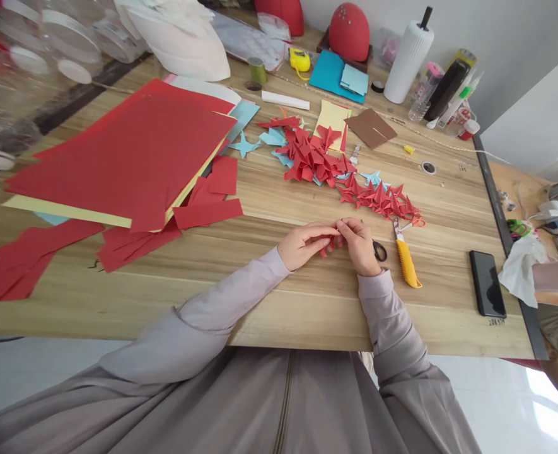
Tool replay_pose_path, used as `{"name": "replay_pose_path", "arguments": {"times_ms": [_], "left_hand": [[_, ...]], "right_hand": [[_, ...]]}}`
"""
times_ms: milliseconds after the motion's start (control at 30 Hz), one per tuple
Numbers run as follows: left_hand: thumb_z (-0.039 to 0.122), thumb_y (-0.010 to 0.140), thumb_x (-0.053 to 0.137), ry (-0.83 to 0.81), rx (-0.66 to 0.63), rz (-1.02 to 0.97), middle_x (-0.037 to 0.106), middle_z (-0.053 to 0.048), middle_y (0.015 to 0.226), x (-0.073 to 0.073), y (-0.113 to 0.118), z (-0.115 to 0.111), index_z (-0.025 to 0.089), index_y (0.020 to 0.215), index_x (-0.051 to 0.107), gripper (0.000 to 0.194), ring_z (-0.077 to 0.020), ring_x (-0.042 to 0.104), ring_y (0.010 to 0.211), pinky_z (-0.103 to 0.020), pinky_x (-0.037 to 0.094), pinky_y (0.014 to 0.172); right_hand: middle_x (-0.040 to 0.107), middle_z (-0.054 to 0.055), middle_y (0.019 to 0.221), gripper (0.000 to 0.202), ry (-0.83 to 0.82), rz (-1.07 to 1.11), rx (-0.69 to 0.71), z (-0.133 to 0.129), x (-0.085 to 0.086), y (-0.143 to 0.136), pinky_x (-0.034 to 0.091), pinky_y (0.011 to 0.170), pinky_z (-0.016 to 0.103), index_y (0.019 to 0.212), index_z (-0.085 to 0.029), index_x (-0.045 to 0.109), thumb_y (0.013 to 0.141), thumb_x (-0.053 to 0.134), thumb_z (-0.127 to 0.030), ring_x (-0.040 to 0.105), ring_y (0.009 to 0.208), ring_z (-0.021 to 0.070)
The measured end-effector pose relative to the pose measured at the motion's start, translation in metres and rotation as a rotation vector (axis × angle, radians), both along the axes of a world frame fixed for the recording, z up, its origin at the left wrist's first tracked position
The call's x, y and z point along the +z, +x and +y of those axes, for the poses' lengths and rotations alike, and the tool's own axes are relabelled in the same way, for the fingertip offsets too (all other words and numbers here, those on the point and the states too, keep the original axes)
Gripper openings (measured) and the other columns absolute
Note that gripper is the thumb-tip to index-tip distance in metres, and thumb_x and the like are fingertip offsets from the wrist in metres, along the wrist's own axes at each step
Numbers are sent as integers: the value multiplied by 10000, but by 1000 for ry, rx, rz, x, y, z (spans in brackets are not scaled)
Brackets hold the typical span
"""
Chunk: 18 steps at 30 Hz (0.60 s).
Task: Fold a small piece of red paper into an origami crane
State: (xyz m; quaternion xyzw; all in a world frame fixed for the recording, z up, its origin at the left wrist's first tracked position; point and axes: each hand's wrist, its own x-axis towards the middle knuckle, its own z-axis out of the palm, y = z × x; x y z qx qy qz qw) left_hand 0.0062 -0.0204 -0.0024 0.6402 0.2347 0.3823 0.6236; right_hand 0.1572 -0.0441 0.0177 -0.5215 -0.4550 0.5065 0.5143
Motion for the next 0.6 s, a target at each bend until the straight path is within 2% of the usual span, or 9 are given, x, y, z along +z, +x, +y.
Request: {"name": "replay_pose_path", "arguments": {"times_ms": [333, 500, 600], "left_hand": [[214, 720, 640, -32, 8, 33, 664, -79, 914, 0, 1, -1, 144, 927, 698, 227, -158, 634, 742, -261, 559, 578], [226, 642, 716, -237, 102, -13, 694, -61, 806, -2, 2, 4, 119, 914, 700, 293, -152, 642, 667, -304, 570, 626], [235, 584, 768, -385, 162, -56, 687, -39, 713, 2, 0, 10, 100, 909, 693, 360, -142, 634, 592, -313, 569, 599]], "right_hand": [[489, -53, 511, 256, -42, 1, 21, 0, -2, -1, 328, 437, 216, 750, -183, 652, 742, 662, -439, 412, 449, 78], [540, -55, 583, 264, 83, -22, -50, -1, -2, -1, 388, 477, 217, 892, -210, 605, 761, 659, -432, 476, 503, 86], [570, -48, 630, 221, 165, -53, 2, -3, 0, 0, 421, 524, 223, 892, -213, 610, 756, 687, -368, 504, 541, 84]]}}
